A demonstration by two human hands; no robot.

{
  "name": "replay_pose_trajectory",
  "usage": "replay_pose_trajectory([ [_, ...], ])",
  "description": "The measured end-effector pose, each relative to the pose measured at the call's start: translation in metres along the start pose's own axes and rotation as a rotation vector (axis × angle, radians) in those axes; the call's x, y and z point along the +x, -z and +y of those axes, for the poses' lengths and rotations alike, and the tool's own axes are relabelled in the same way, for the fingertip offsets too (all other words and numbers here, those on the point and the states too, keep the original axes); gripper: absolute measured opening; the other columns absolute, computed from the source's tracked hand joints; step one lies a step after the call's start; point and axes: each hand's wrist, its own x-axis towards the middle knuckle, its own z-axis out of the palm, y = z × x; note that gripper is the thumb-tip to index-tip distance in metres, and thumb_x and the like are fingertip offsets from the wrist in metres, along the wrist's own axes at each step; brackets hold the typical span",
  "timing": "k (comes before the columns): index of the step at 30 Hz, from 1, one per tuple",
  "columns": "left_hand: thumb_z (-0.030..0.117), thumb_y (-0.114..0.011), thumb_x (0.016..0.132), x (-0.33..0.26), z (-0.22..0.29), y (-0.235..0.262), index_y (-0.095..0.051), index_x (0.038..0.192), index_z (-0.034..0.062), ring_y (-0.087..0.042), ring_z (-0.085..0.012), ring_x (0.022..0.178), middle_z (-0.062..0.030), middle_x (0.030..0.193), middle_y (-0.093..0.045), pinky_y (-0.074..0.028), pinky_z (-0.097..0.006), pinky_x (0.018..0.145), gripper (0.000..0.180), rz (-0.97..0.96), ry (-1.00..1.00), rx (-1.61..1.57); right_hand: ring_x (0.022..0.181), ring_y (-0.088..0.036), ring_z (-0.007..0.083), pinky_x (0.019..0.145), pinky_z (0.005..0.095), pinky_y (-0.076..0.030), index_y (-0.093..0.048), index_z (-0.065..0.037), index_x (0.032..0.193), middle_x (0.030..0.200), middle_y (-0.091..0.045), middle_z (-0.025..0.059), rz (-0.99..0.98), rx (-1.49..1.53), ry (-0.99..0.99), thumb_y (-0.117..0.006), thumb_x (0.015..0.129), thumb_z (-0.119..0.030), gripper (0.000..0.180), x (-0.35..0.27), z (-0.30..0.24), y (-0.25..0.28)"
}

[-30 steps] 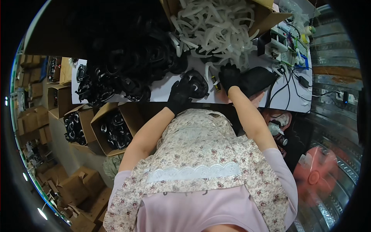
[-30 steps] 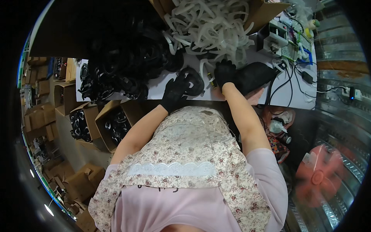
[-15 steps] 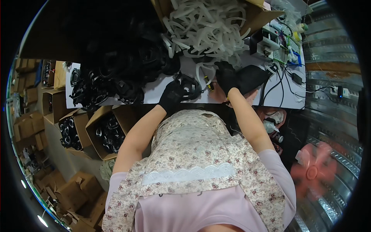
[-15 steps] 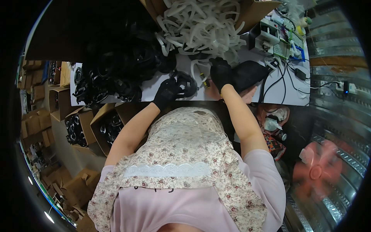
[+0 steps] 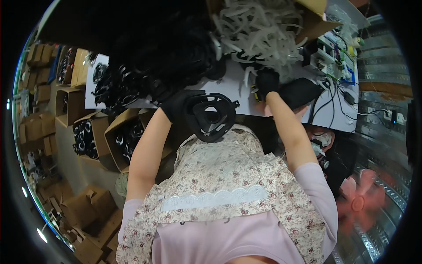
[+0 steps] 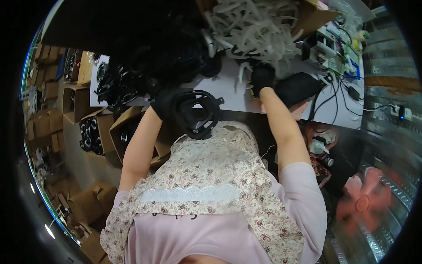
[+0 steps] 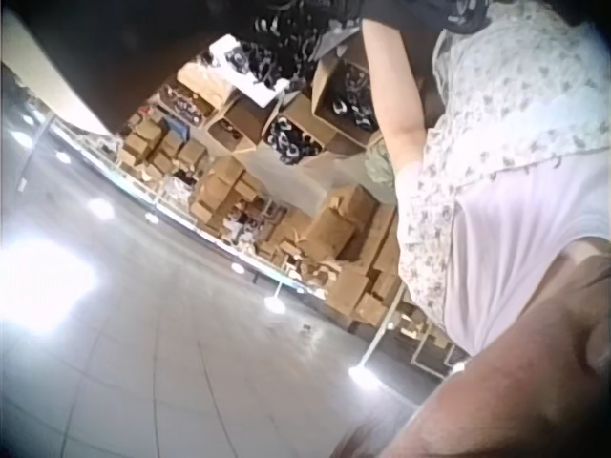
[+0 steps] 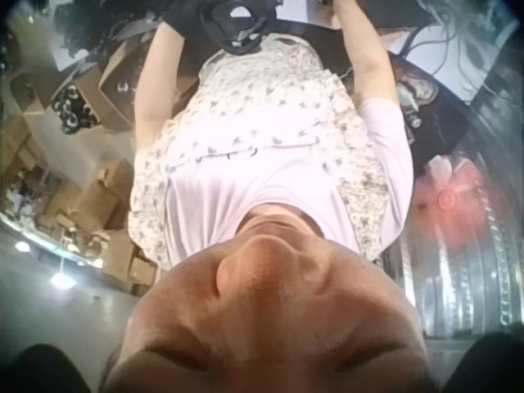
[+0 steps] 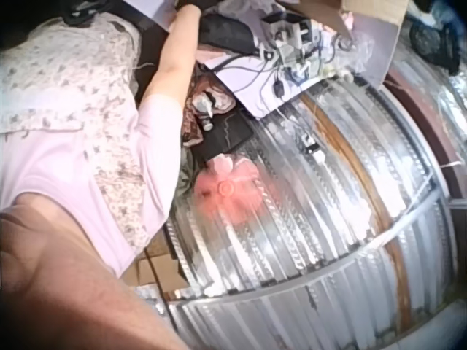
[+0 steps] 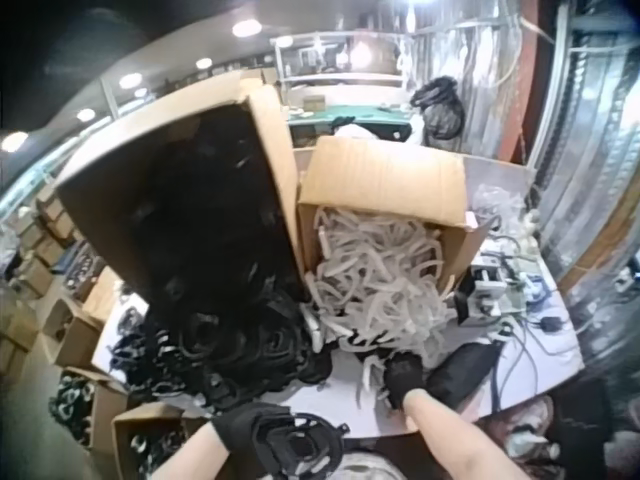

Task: Assembling white plastic rings into black circular plastic frames by hand.

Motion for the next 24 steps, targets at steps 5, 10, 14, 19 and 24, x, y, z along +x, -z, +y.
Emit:
replay_pose_trajectory([
  [5, 0.020, -0.055, 0.099, -0.023, 0.022, 0.017, -0.067, 0.121, 0.0053, -0.067, -0.0146, 0.098, -0.0057, 0.109, -0.071, -0.055, -0.029, 0.084, 0.029, 0.262, 0.590, -0.400, 0.088, -0.064, 0.0337, 0.077, 0.0475, -0.049, -0.072, -0.012, 0.096, 0.096, -0.067, 0.0129, 0.454, 0.137, 0.178, -0.062, 0.079, -0.013, 0.020, 0.014, -0.021, 0.068],
  [10, 0.025, -0.059, 0.096, -0.017, 0.027, 0.032, -0.068, 0.117, 0.0038, -0.067, -0.0146, 0.091, -0.0076, 0.104, -0.071, -0.054, -0.027, 0.075, 0.031, 0.044, 0.504, -0.137, 0.099, -0.067, 0.0197, 0.084, 0.0333, -0.051, -0.063, -0.001, 0.119, 0.107, -0.070, 0.0112, -0.053, 1.337, -0.185, -0.068, 0.089, -0.009, 0.031, -0.003, -0.059, 0.136],
  [14, 0.016, -0.061, 0.092, 0.024, 0.044, 0.014, -0.070, 0.108, 0.0027, -0.068, -0.0156, 0.082, -0.0064, 0.094, -0.072, -0.054, -0.027, 0.075, 0.023, -0.037, 0.492, -0.170, 0.108, -0.059, 0.0160, 0.089, 0.0309, -0.049, -0.065, -0.001, 0.115, 0.123, -0.062, 0.0121, -0.521, 1.426, 0.288, -0.070, 0.090, -0.014, 0.028, -0.028, -0.106, 0.214],
  [19, 0.015, -0.054, 0.099, 0.037, 0.024, -0.018, -0.066, 0.114, 0.0049, -0.066, -0.0115, 0.087, -0.0048, 0.102, -0.069, -0.055, -0.027, 0.080, 0.022, 0.139, 0.177, -0.400, 0.105, -0.063, 0.0168, 0.087, 0.0302, -0.050, -0.067, -0.003, 0.105, 0.117, -0.067, 0.0101, -0.668, 1.599, 0.126, -0.072, 0.088, -0.015, 0.021, -0.028, -0.097, 0.210],
  [24, 0.021, -0.053, 0.099, -0.030, 0.041, -0.094, -0.049, 0.143, 0.0079, -0.058, -0.0172, 0.121, -0.0099, 0.134, -0.058, -0.051, -0.033, 0.098, 0.046, 0.345, 0.042, -0.673, 0.079, -0.061, 0.0095, 0.070, 0.0269, -0.050, -0.064, -0.001, 0.109, 0.087, -0.067, 0.0048, -0.621, 1.484, 0.185, -0.069, 0.093, -0.020, 0.026, -0.054, -0.065, 0.190],
])
